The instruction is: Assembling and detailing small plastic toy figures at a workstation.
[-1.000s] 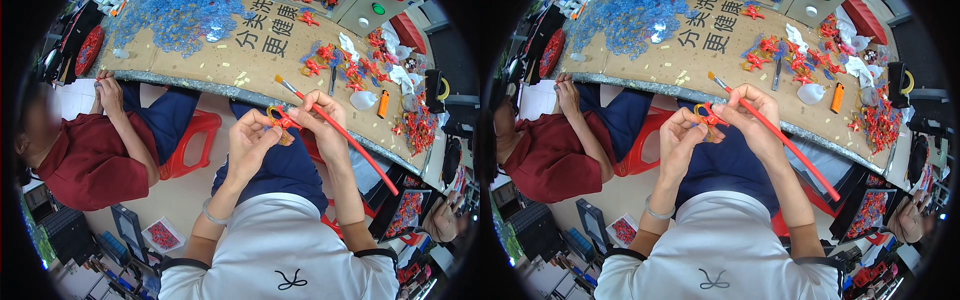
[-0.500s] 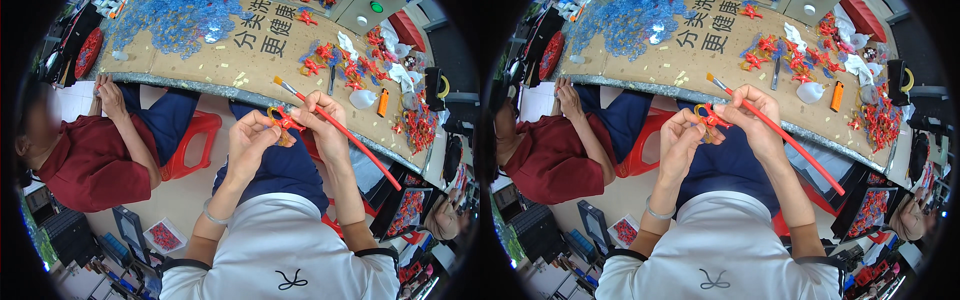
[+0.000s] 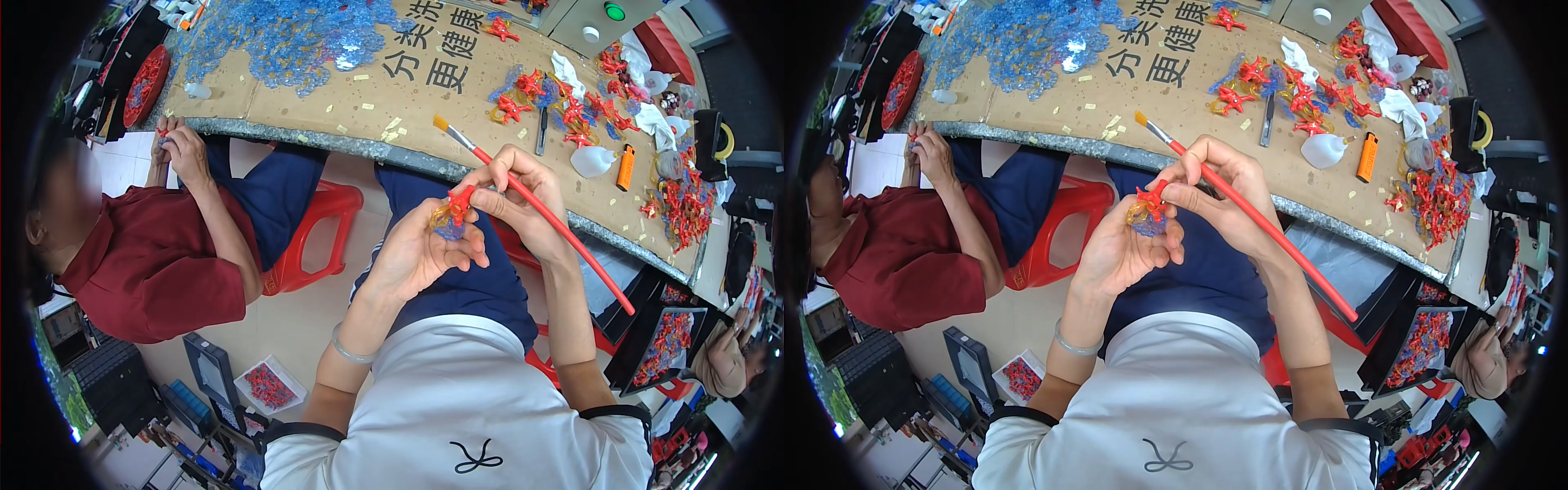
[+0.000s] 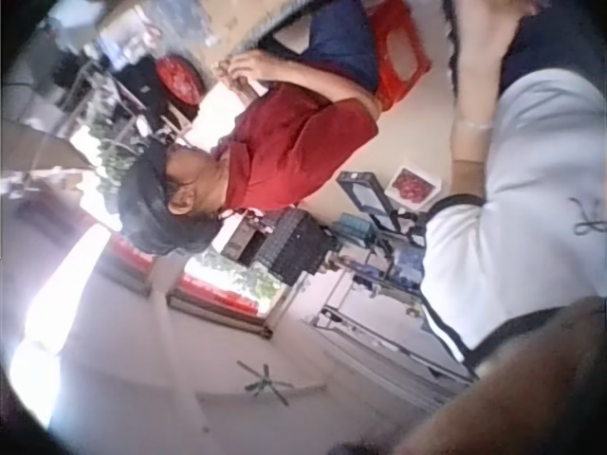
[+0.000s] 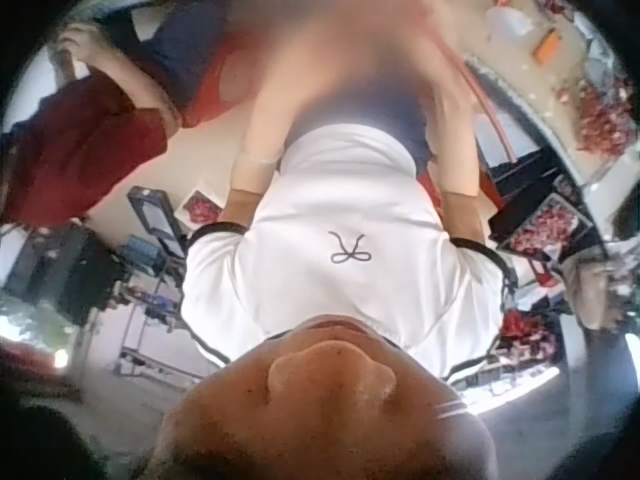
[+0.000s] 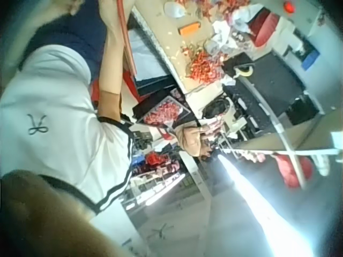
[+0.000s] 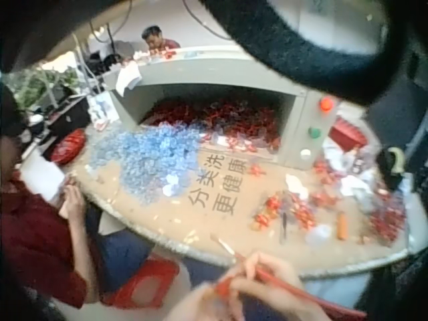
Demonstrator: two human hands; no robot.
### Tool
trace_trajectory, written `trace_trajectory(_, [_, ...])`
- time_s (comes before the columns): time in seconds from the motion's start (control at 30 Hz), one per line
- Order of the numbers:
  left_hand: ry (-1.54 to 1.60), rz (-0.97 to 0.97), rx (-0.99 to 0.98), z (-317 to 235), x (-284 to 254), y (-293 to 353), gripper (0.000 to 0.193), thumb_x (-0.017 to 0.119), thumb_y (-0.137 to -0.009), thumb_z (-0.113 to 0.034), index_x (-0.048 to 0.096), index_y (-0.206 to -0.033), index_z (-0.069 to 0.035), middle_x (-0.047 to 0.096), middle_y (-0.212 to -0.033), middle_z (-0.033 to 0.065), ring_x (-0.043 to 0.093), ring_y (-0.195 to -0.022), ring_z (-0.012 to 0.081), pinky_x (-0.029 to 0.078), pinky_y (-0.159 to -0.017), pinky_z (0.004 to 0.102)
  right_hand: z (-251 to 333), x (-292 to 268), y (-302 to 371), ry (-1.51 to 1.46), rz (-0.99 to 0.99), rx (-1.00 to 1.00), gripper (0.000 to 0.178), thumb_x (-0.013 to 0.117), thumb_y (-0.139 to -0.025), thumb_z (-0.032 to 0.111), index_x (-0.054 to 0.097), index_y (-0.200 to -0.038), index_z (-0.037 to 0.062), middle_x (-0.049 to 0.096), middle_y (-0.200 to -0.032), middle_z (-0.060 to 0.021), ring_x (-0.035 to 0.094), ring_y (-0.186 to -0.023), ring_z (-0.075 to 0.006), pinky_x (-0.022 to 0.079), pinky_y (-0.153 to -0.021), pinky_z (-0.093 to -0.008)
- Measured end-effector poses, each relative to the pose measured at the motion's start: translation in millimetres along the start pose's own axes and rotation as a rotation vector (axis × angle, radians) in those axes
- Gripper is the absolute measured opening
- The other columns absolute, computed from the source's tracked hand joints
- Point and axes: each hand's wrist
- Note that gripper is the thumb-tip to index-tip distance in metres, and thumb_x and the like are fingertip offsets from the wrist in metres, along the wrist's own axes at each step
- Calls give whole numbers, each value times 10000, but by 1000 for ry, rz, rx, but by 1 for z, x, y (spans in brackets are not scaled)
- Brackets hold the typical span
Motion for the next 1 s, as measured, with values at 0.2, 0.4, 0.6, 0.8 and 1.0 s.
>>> trace_trajectory(0.2, [-610, -267, 332, 8, 25, -4, 408, 327, -1001, -320, 504, -1058, 43, 631, -878, 175, 676, -732, 229, 555, -586, 274, 0, -3, 2, 4, -152, 36, 228, 649, -820, -18, 448, -796, 86, 649, -829, -100, 622, -762, -102, 503, -665, -227])
trace_trajectory(0.4, [-889, -322, 467, 12, 35, -4, 159, 601, -838, 11, 531, -977, 47, 648, -858, 120, 656, -690, 123, 525, -557, 227, 0, -3, 4, -53, -204, 86, 204, 606, -804, -37, 450, -807, 94, 653, -788, -74, 619, -750, -93, 480, -662, -216])
trace_trajectory(0.6, [-924, -378, 539, 14, 40, -2, 106, 584, -825, 25, 539, -917, 55, 648, -781, 112, 642, -623, 110, 520, -518, 213, 0, 2, 4, -117, -228, 88, 198, 604, -789, -26, 448, -805, 96, 651, -749, -66, 615, -737, -87, 466, -681, -225])
trace_trajectory(0.8, [-884, -373, 520, 13, 40, -1, 95, 573, -832, 29, 538, -915, 59, 643, -766, 121, 627, -590, 110, 506, -493, 209, -1, 5, 1, -161, -259, 126, 238, 607, -755, -51, 422, -780, 98, 620, -713, -64, 541, -630, -66, 413, -613, -196])
trace_trajectory(1.0, [-764, -294, 413, 8, 38, -1, 91, 550, -850, 14, 541, -923, 67, 636, -752, 136, 619, -560, 138, 487, -463, 225, 1, 1, 0, -143, -231, 144, 231, 635, -758, -11, 438, -747, 110, 570, -651, -1, 520, -628, -44, 392, -600, -195])
Point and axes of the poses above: each hand's wrist, its own y-axis away from the middle knuckle, its own x-axis out of the palm, z = x × y
